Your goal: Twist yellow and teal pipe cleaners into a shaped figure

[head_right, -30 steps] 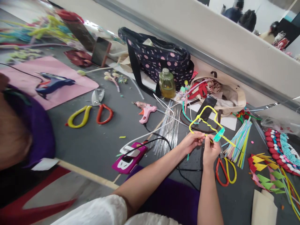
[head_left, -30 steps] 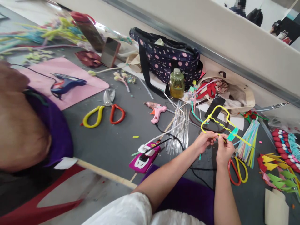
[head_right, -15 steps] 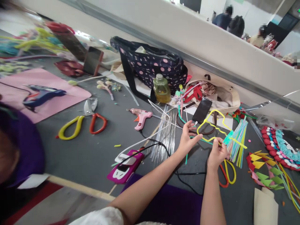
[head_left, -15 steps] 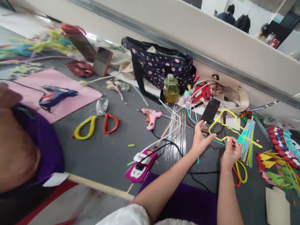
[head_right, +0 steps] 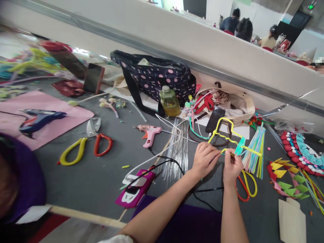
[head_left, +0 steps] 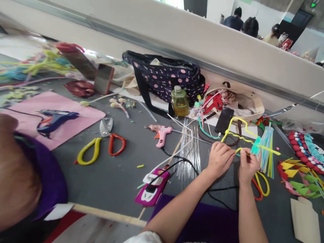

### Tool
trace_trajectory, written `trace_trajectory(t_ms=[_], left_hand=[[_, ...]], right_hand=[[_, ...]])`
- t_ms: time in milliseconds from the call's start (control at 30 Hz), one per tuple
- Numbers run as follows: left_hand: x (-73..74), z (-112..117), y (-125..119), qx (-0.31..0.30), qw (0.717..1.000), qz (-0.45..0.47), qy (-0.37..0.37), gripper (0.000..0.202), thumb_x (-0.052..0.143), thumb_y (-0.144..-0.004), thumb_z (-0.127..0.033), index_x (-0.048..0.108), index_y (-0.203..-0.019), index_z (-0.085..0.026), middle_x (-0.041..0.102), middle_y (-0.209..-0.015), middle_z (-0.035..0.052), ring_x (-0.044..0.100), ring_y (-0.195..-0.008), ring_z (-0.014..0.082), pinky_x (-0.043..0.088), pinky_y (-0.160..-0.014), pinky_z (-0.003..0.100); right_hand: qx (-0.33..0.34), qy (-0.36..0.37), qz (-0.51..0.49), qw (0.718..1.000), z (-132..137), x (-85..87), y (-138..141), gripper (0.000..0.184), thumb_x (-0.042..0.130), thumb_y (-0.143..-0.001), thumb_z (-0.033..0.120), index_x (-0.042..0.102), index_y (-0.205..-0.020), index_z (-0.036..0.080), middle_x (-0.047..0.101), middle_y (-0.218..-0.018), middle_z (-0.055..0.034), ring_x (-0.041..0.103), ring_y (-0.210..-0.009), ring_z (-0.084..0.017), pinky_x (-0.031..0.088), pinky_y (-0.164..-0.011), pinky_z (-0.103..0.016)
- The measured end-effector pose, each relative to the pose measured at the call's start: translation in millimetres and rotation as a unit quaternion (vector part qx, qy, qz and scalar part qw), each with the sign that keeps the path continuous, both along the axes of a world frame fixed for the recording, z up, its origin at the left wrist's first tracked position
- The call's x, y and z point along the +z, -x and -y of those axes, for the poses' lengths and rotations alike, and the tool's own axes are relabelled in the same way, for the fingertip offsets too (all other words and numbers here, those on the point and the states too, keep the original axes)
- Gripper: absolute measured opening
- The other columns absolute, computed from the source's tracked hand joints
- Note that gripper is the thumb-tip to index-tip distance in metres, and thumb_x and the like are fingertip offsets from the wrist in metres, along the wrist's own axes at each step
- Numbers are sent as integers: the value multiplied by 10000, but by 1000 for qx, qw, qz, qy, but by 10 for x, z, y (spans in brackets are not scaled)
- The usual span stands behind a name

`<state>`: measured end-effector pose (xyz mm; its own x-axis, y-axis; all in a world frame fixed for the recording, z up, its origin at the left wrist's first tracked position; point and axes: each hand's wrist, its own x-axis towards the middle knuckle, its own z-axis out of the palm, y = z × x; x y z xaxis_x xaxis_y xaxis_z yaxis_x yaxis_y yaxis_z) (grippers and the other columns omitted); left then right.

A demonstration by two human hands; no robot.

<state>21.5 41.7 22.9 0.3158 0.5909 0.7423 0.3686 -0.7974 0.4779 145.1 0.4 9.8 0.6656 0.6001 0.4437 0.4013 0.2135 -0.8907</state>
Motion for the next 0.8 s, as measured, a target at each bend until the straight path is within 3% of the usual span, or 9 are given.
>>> trace_trajectory(t_ms=[167,400,633,800], left_hand=[[34,19,8,-10,999,32,1,124,556,-871,-151,652,-933,-199,674,-835,30,561,-841,175,402,-951,424],[46,14,14,-19,997,68,37,114,525,-888,-164,632,-886,-204,659,-824,38,566,-840,178,423,-934,416],[22,61,-1,-63,984,122,112,121,489,-918,-174,602,-877,-180,599,-820,53,568,-772,153,461,-694,278],[19,61,-11,-89,977,119,152,143,581,-889,-220,636,-1016,-184,598,-870,53,577,-764,139,456,-647,240]], right_hand=[[6,2,39,999,17,24,-27,230,641,-835,383,649,-803,155,659,-792,-55,627,-749,-178,539,-714,-336],[18,-4,89,996,44,31,-41,205,617,-863,360,648,-802,166,643,-773,-40,620,-765,-178,529,-741,-341],[-6,-14,188,982,74,84,-27,146,593,-894,287,639,-810,177,644,-784,-45,617,-755,-170,516,-713,-311],[7,-18,241,970,83,159,27,125,567,-915,251,643,-843,181,634,-777,-38,616,-725,-156,506,-677,-285]])
